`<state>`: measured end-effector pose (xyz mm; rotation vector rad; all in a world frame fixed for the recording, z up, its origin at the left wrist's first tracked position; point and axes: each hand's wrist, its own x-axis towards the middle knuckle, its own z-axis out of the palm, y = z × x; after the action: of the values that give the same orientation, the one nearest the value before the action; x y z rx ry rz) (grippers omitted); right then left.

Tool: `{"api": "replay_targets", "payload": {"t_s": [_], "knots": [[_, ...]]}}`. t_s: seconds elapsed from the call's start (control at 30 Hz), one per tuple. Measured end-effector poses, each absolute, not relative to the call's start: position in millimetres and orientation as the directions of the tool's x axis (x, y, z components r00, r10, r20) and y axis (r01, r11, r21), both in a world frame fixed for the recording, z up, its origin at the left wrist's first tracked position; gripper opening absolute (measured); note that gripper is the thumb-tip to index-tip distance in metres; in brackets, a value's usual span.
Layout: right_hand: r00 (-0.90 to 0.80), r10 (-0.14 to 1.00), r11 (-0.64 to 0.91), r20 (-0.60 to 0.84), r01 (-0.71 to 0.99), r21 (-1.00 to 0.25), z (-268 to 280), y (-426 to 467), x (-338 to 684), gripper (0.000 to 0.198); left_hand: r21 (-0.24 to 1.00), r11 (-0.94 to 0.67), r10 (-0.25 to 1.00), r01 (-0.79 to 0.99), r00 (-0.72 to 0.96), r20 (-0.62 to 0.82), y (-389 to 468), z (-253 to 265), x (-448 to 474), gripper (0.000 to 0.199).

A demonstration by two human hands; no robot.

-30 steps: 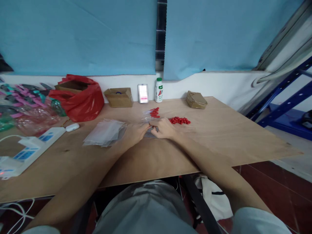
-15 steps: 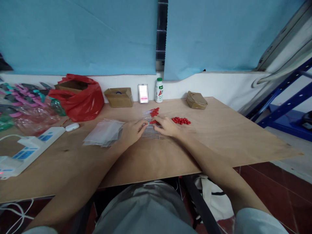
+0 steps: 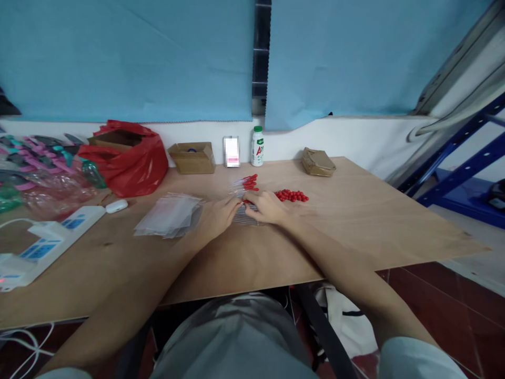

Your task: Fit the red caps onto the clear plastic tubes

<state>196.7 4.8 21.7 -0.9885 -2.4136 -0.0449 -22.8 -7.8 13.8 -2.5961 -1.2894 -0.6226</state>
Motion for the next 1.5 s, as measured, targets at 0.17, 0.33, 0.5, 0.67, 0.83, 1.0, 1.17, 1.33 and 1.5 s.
{"api": "replay_targets", "payload": {"t_s": [0.17,0.33,0.5,0.67,0.83,1.0,1.17,1.33,1.5], "knots": [[-0.565,0.648,0.705,0.511,0.699,-0.121,18.6,2.2,187.8,0.013,0.028,-0.642,0.697,0.766,0.568,0.439,-4.4,11.0,-24.9,0.033],[-0.547,0.645,0.7,0.533,0.704,-0.125,15.9,1.0,183.9,0.015,0.03,-0.67,0.663,0.742,0.58,0.473,1.1,10.3,-28.9,0.033],[-0.566,0.618,0.72,0.546,0.686,-0.103,15.3,1.5,184.1,0.015,0.023,-0.725,0.615,0.688,0.633,0.47,6.0,11.4,-32.3,0.035],[-0.609,0.587,0.749,0.534,0.659,-0.071,16.2,2.1,187.3,0.015,0.015,-0.747,0.588,0.665,0.65,0.481,10.0,10.7,-34.7,0.04],[-0.638,0.559,0.79,0.53,0.603,-0.109,17.1,5.4,196.5,0.017,0.034,-0.721,0.618,0.692,0.621,0.482,11.8,9.7,-38.8,0.039],[-0.593,0.595,0.783,0.543,0.581,-0.223,15.4,13.1,205.0,0.022,0.112,-0.668,0.665,0.736,0.521,0.535,5.6,13.1,-35.5,0.036],[-0.577,0.631,0.753,0.518,0.615,-0.232,15.3,11.9,201.8,0.02,0.121,-0.626,0.706,0.77,0.494,0.508,-1.7,16.1,-29.1,0.035],[-0.565,0.653,0.729,0.504,0.649,-0.217,19.8,4.3,194.7,0.019,0.047,-0.618,0.706,0.784,0.529,0.471,-6.2,16.5,-25.5,0.042],[-0.542,0.661,0.692,0.519,0.708,-0.141,16.9,1.9,190.9,0.016,0.025,-0.616,0.708,0.787,0.54,0.455,-7.5,15.1,-22.1,0.038]]}}
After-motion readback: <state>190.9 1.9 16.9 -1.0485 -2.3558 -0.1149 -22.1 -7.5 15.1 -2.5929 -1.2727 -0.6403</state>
